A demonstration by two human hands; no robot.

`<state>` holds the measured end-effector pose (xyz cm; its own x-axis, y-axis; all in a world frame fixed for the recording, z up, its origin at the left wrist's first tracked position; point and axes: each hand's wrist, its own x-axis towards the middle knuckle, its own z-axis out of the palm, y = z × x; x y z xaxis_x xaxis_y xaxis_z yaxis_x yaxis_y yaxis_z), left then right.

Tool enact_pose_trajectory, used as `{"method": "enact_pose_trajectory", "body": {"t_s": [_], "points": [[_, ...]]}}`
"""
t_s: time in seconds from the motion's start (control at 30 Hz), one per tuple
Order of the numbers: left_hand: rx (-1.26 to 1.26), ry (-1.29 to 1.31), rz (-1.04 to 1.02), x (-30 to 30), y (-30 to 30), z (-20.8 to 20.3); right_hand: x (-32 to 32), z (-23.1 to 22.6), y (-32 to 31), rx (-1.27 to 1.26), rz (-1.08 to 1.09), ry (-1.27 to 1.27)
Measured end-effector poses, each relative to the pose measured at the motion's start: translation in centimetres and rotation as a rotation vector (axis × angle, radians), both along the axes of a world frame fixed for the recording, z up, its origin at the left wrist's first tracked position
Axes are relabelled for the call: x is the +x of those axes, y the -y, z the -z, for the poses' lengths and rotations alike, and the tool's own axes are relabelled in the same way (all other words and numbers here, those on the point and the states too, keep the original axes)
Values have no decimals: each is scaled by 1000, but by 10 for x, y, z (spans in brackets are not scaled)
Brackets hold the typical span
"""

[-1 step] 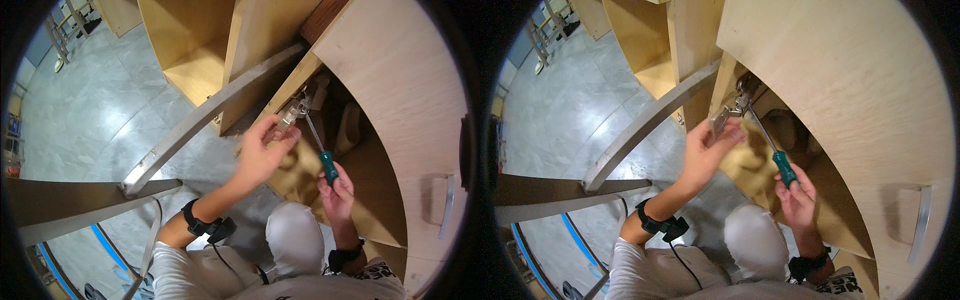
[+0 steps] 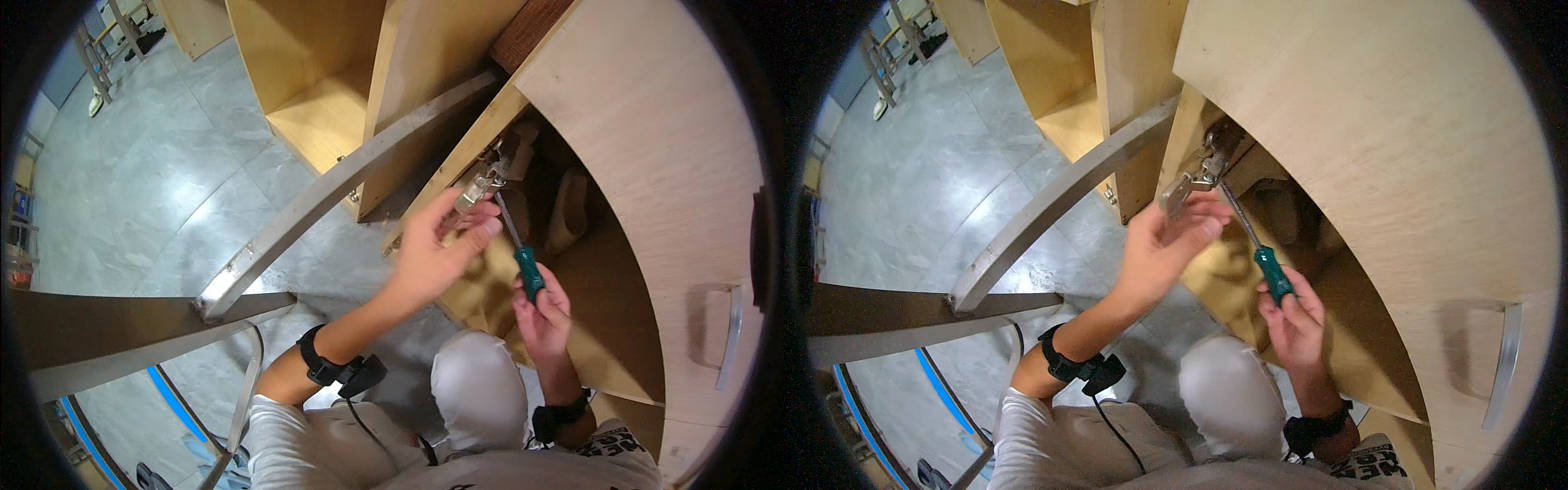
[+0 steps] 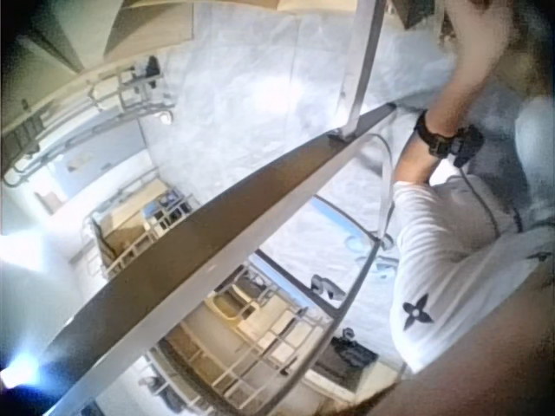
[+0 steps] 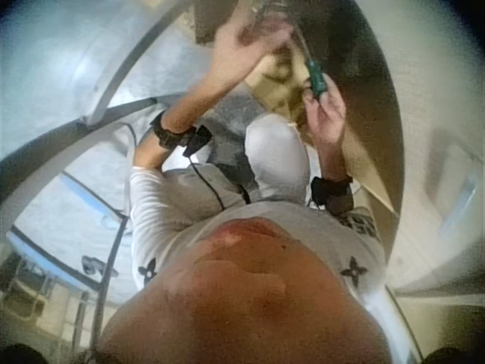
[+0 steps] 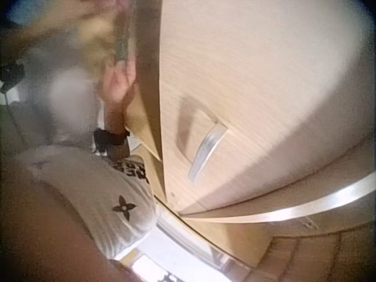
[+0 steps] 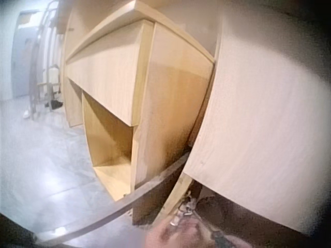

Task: The person uses a screwdriver to unscrew a hinge from a wooden cabinet and then positions a handle onto a wooden panel.

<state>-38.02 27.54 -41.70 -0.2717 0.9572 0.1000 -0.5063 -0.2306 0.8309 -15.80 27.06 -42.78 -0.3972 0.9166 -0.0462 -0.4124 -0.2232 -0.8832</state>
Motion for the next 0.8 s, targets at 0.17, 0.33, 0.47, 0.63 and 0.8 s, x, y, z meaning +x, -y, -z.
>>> {"method": "enact_pose_trajectory", "body": {"t_s": [0.17,0.33,0.47,0.63,0.8], "points": [[71,63,147,16,-5,12,-23,29,-5,-41,-67,-54],[45,39,138,10,-12,15,-37,47,-11,12,-150,208],[35,50,179,7,-16,5,-49,49,-15,-24,-103,267],[84,-61,152,8,-22,-1,-57,42,-20,52,-163,197],[44,-38,209,5,-26,7,-64,47,-20,50,-141,154]]}}
